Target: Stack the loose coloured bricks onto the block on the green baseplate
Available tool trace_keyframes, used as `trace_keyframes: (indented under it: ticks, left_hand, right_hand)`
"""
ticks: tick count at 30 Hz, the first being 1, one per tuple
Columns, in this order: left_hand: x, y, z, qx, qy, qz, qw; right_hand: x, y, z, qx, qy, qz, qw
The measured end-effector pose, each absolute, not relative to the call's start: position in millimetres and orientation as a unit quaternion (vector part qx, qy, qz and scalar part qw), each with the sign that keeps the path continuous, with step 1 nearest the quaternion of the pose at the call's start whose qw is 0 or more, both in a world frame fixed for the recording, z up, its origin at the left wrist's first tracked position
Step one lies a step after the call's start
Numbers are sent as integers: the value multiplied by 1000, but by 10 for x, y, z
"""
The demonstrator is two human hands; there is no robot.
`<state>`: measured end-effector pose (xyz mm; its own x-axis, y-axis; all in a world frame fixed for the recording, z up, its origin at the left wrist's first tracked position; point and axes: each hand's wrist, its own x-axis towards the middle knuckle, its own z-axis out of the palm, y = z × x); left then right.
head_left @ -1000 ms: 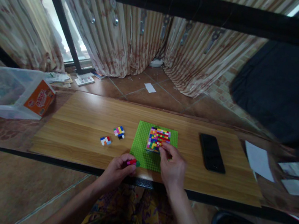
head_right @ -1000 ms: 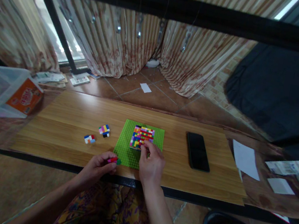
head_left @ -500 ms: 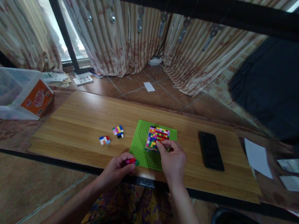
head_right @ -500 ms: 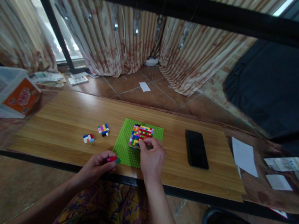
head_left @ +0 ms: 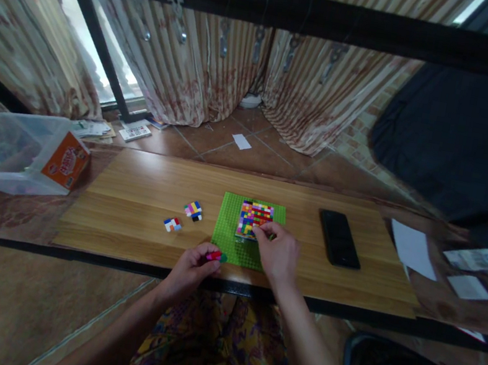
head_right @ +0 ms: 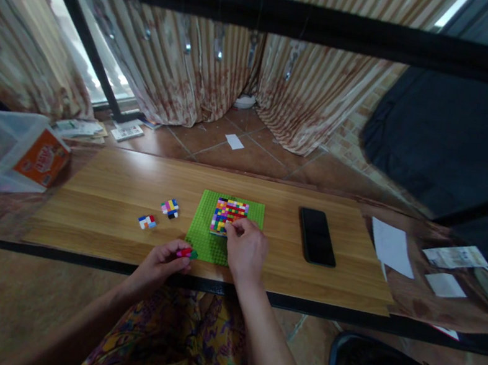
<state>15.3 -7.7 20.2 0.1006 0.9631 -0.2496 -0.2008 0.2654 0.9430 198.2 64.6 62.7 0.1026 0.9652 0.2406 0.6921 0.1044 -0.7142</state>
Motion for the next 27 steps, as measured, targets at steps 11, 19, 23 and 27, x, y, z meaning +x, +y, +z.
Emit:
trace_keyframes:
  ticks: [11, 19, 23, 27]
  left_hand:
    - [125, -61, 216, 442, 488, 436, 613]
    - [123, -62, 276, 459, 490, 413, 615]
    - [100, -70, 253, 461, 480, 407, 626]
    - [78, -70, 232, 468, 475, 397, 630]
  right_hand:
    - [1715, 99, 386, -550, -595, 481, 336]
    - [1666, 98, 413, -540, -605, 496, 311]
    - [1659, 76, 367, -521, -600, 518, 317]
    - [1661, 56, 326, -500, -540, 588, 336]
